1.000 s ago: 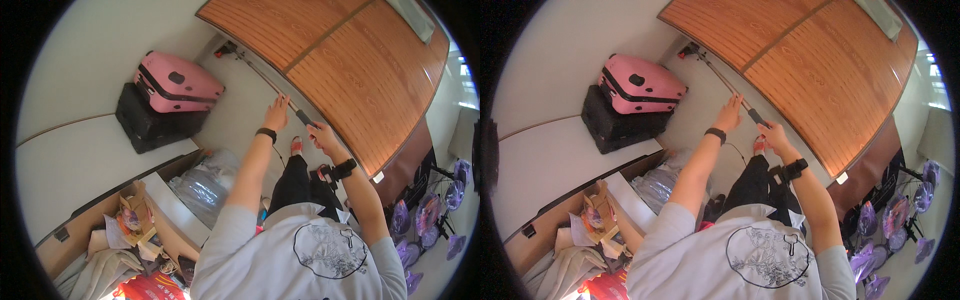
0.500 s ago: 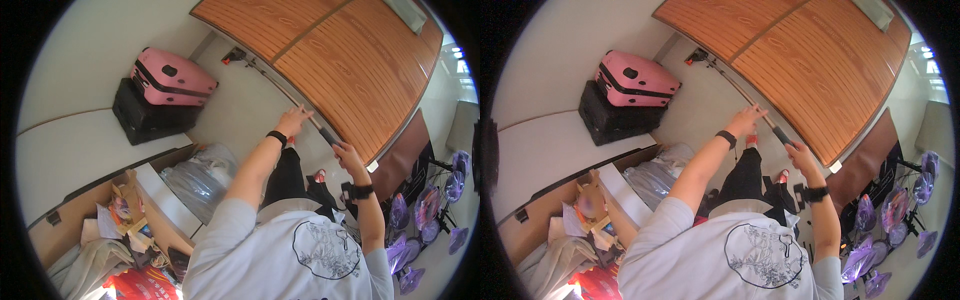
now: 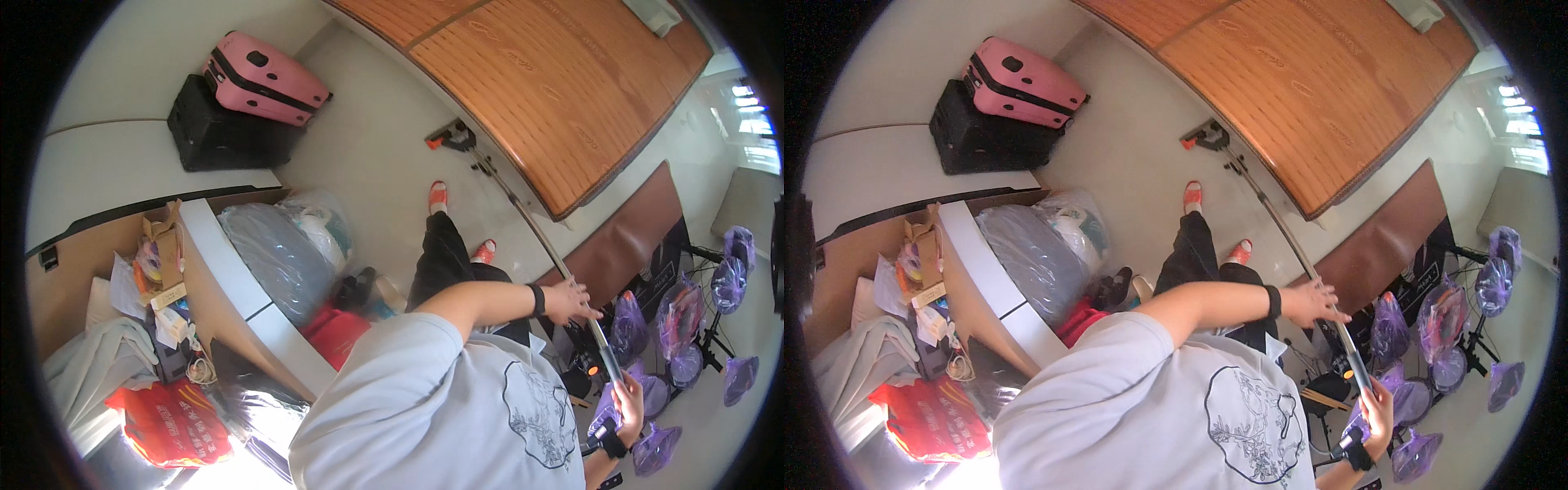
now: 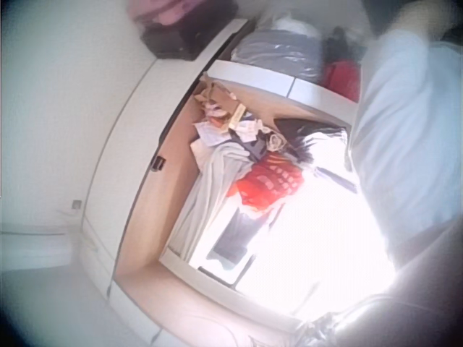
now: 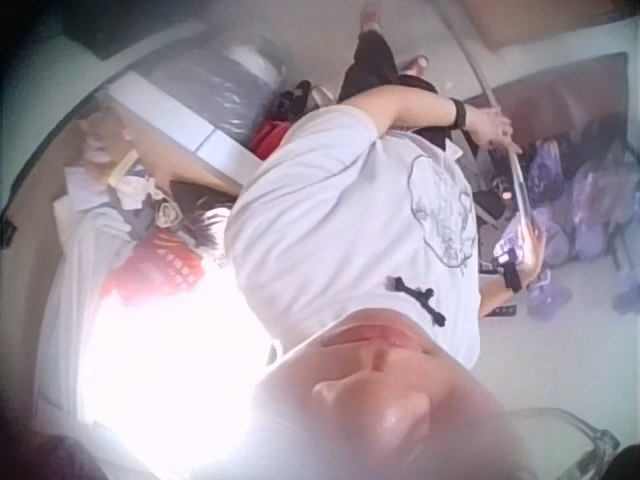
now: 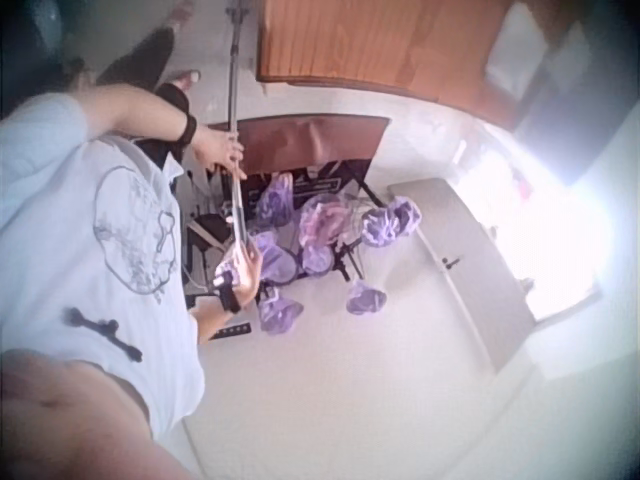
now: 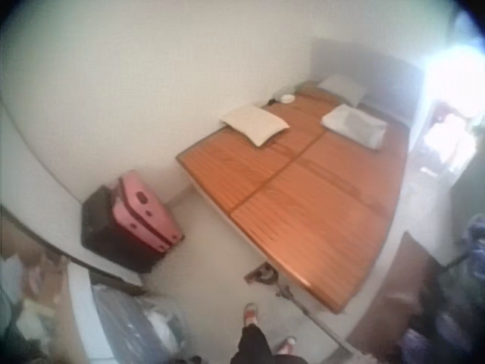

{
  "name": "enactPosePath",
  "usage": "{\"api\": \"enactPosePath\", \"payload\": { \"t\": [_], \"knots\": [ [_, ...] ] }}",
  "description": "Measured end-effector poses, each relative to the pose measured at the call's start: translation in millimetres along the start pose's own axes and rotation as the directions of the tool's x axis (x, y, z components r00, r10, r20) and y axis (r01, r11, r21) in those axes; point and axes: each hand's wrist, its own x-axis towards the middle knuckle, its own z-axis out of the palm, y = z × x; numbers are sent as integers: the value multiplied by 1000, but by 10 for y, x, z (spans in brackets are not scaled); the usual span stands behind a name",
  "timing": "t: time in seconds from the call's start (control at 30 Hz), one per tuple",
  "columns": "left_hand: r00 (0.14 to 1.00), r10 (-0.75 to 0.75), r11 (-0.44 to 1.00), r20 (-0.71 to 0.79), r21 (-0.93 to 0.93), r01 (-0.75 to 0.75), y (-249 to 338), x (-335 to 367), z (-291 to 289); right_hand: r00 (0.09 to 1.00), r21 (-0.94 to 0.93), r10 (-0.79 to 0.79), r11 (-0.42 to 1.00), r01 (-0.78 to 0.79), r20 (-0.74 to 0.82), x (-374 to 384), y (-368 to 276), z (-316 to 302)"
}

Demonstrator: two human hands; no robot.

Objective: The person mops the floor across different rooms, including a bedroom with electronic drums. They then carry the mop to a small utility sink and rinse the cleaning head under a faucet by hand.

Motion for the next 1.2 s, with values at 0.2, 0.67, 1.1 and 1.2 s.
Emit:
{"api": "enactPosePath", "payload": {
  "t": [0.2, 0.67, 1.1, 1.2],
  "knots": [
    [1000, -14, 1000, 1, -15, 14, 249, 450, 476, 999, -28, 13, 1000, -12, 35, -71, 551, -497],
    [821, -543, 812, -175, 138, 567, -1255, -403, -174, 889, -127, -224, 947, 295, 399, 1273, -968, 806],
    [592, -744, 592, -309, 106, 799, -2379, -2522, -1396, 852, -108, -190, 955, 275, 488, 1787, -2211, 3058],
    [552, -771, 566, -318, 58, 823, -2326, -2670, -1297, 851, -134, -178, 951, 277, 493, 1693, -2204, 3134]
  ]
}}
